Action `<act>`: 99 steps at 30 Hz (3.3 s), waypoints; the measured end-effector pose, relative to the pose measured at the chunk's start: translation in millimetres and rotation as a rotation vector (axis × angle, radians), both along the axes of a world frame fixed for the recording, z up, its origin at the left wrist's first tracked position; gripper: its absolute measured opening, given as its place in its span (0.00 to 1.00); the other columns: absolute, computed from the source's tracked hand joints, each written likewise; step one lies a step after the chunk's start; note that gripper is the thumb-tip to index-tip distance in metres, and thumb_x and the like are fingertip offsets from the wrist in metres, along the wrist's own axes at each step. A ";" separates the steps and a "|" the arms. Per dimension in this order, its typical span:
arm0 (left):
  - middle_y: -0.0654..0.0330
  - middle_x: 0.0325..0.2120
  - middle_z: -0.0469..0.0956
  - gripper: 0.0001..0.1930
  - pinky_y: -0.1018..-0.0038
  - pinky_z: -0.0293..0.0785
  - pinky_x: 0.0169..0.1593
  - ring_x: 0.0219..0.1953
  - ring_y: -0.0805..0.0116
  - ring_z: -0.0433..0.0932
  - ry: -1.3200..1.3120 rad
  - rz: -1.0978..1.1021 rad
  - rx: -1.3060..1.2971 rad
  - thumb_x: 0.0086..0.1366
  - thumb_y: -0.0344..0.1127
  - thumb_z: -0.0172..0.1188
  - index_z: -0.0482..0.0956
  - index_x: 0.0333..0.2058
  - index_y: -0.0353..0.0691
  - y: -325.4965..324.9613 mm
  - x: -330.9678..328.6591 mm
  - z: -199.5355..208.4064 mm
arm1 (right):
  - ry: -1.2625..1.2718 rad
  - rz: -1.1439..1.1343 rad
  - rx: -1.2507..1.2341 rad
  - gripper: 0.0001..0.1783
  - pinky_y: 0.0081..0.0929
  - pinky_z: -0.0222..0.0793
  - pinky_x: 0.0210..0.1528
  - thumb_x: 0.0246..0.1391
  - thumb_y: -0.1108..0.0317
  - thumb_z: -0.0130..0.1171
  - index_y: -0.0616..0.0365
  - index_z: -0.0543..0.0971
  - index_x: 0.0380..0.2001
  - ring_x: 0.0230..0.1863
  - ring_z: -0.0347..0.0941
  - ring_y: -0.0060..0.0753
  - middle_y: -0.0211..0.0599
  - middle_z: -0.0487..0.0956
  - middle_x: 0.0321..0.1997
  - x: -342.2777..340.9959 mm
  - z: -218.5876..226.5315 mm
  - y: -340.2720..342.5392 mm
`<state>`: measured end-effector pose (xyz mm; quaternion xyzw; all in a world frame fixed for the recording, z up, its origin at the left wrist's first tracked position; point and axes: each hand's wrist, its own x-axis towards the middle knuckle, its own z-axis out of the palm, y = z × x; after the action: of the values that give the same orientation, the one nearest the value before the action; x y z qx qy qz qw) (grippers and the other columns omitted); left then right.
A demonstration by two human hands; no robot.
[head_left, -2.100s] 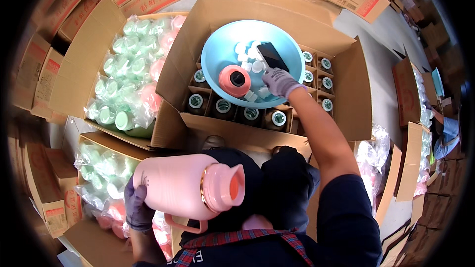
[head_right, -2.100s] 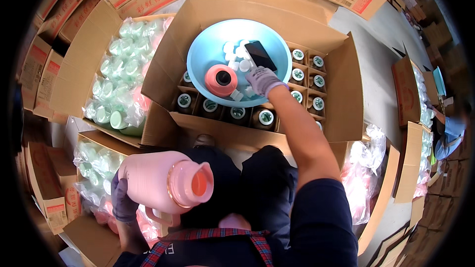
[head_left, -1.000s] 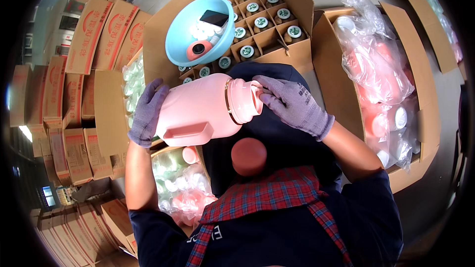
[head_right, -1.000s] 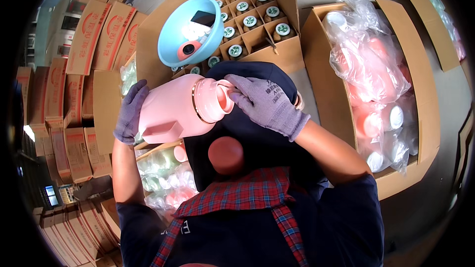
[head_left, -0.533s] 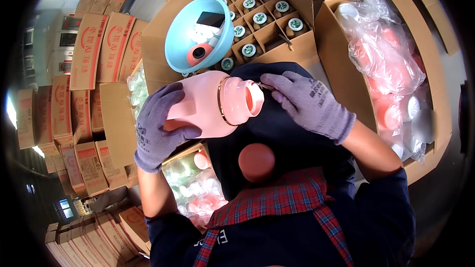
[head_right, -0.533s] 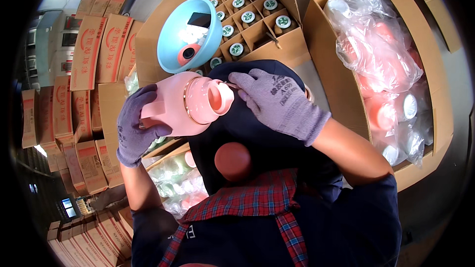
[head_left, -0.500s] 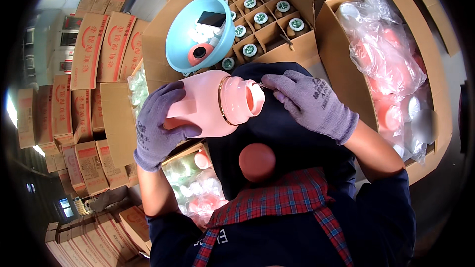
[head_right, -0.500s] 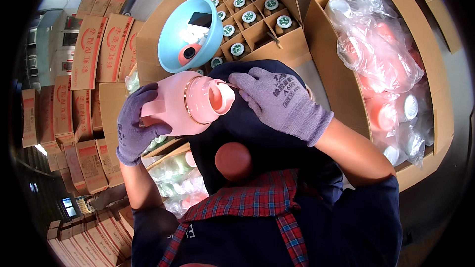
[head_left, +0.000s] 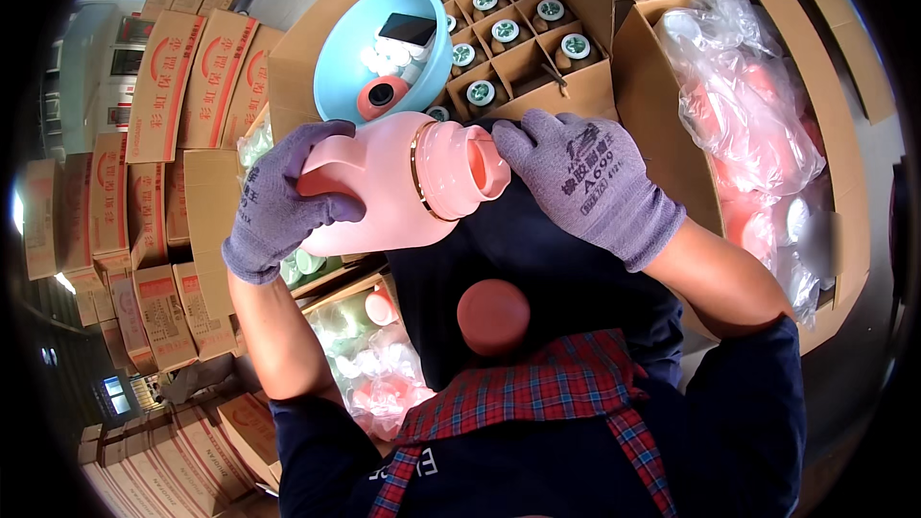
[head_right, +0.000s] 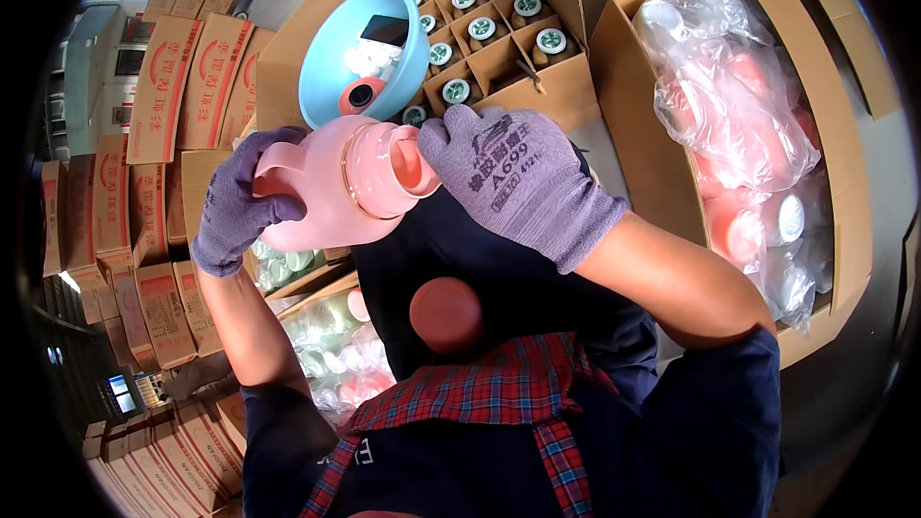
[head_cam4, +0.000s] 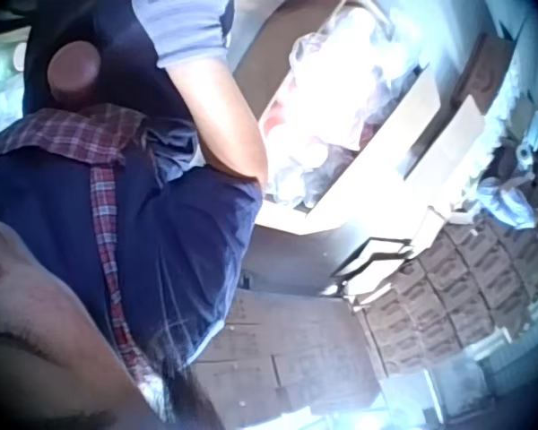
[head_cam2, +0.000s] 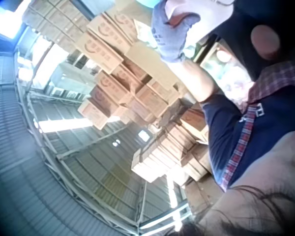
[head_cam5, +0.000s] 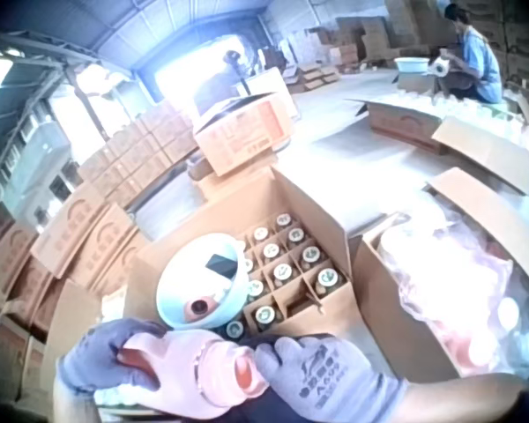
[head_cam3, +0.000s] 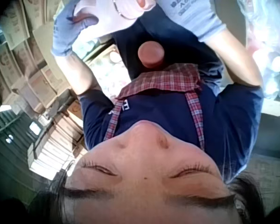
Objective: The person assembles plastic pitchers by inserting a black filter into the lid and screwing it onto the pitcher body. They handle multiple pitchers in green and pink, removing them from plastic bags, assembling them, and placing them into cardboard boxes.
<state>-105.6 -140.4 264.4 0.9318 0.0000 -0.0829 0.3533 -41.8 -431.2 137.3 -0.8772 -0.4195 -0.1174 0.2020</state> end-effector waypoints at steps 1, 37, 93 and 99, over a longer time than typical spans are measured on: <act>0.59 0.42 0.81 0.36 0.70 0.75 0.52 0.45 0.70 0.78 0.013 0.020 0.000 0.41 0.31 0.80 0.77 0.53 0.37 -1.7 0.3 1.1 | 0.021 -0.015 -0.022 0.18 0.32 0.73 0.36 0.58 0.61 0.53 0.47 0.75 0.52 0.37 0.79 0.33 0.30 0.77 0.39 -2.0 1.8 0.2; 0.48 0.54 0.78 0.32 0.63 0.74 0.57 0.54 0.55 0.78 -0.299 0.033 0.381 0.43 0.35 0.78 0.77 0.49 0.35 -40.3 -58.2 -18.3 | -0.067 -0.020 0.214 0.14 0.35 0.71 0.30 0.61 0.59 0.50 0.59 0.75 0.38 0.28 0.78 0.37 0.38 0.77 0.26 -18.9 -5.6 -5.1; 0.47 0.56 0.76 0.17 0.57 0.69 0.59 0.58 0.45 0.73 -0.357 -0.058 0.448 0.42 0.28 0.76 0.72 0.24 0.36 -47.3 -63.3 -10.7 | 0.295 0.264 0.190 0.34 0.37 0.75 0.37 0.50 0.72 0.56 0.47 0.72 0.64 0.36 0.78 0.43 0.38 0.75 0.35 -26.3 -8.2 -49.5; 0.49 0.55 0.77 0.19 0.60 0.71 0.57 0.55 0.49 0.75 -0.173 -0.021 0.330 0.42 0.31 0.78 0.73 0.24 0.35 -38.0 -33.7 5.1 | 0.073 0.155 0.259 0.32 0.36 0.76 0.37 0.54 0.70 0.54 0.47 0.71 0.65 0.35 0.77 0.41 0.36 0.75 0.36 -11.9 -17.6 -23.4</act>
<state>-139.3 -178.5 269.5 0.9807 -0.0264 -0.0051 0.1934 -53.7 -454.6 119.7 -0.8125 -0.4596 -0.1224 0.3369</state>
